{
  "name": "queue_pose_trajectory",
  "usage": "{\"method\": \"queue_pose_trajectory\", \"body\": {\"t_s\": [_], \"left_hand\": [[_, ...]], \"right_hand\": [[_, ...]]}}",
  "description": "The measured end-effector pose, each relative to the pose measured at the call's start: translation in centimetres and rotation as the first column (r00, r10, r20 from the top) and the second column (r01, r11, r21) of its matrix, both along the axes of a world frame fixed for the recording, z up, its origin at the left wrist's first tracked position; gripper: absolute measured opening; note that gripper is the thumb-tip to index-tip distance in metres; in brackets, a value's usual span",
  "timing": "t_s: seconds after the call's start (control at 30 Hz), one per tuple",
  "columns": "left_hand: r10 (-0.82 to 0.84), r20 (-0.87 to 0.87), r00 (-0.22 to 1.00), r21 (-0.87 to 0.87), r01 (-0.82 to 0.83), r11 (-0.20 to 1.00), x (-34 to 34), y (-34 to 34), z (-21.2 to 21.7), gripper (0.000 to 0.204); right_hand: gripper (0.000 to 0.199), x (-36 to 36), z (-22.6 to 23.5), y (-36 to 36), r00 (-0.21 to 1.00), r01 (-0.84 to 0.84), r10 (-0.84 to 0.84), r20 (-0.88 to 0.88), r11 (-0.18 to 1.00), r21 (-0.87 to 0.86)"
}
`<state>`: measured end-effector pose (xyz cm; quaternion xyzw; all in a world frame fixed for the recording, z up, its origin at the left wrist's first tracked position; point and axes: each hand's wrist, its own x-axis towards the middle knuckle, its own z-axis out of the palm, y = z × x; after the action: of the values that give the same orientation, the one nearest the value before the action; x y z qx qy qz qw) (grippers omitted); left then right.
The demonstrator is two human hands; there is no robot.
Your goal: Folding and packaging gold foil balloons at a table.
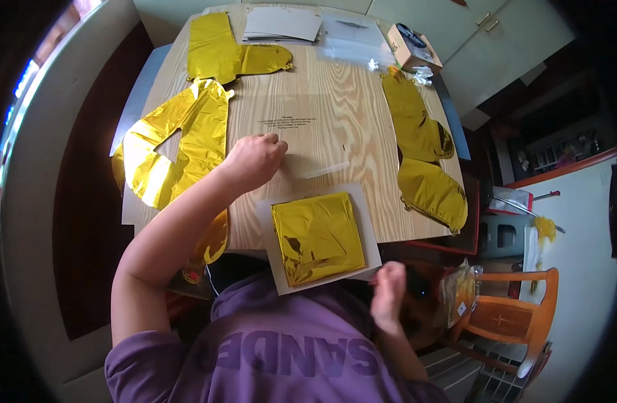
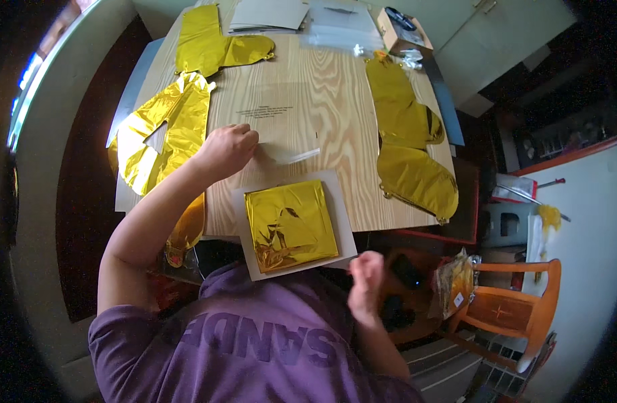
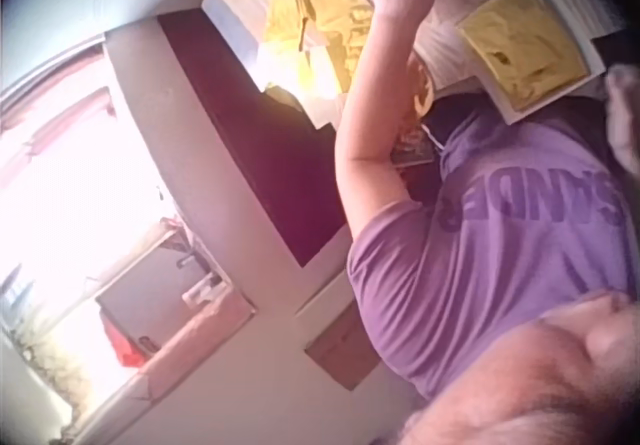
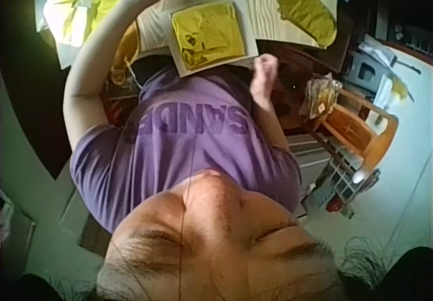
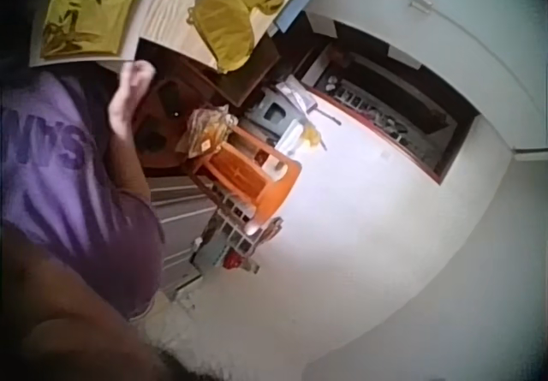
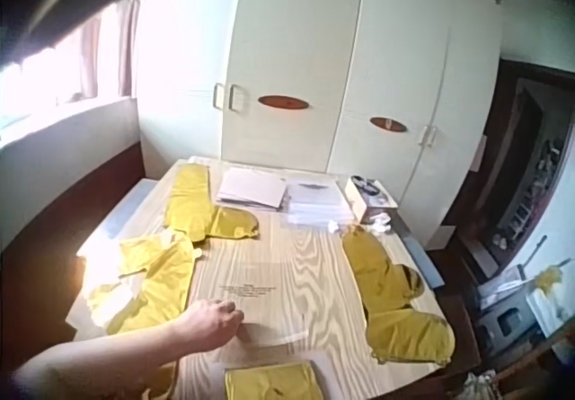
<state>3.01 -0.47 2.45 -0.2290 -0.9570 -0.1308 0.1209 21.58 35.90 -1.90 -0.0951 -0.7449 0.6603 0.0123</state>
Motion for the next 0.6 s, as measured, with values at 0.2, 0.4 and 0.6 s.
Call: {"method": "queue_pose_trajectory", "body": {"t_s": [0.2, 0.4, 0.6], "left_hand": [[-0.037, 0.025, 0.999, -0.018, 0.037, 0.999, 0.8, 1.3, 0.5, 0.006], [-0.052, 0.067, 0.996, -0.028, 0.054, 0.998, 2.3, 2.1, 0.9, 0.006], [-0.088, 0.111, 0.99, -0.043, 0.094, 0.995, 3.8, 2.6, 1.4, 0.007]], "right_hand": [[0.041, -1.3, 1.1, -8.6, 0.919, -0.011, 0.306, 0.248, 0.649, -0.761], [0.011, 0.3, 2.8, -7.4, 0.987, 0.004, 0.048, 0.152, 0.946, -0.324], [0.031, 0.1, 9.2, -1.5, 0.992, -0.019, 0.063, 0.113, 0.935, -0.354]]}}
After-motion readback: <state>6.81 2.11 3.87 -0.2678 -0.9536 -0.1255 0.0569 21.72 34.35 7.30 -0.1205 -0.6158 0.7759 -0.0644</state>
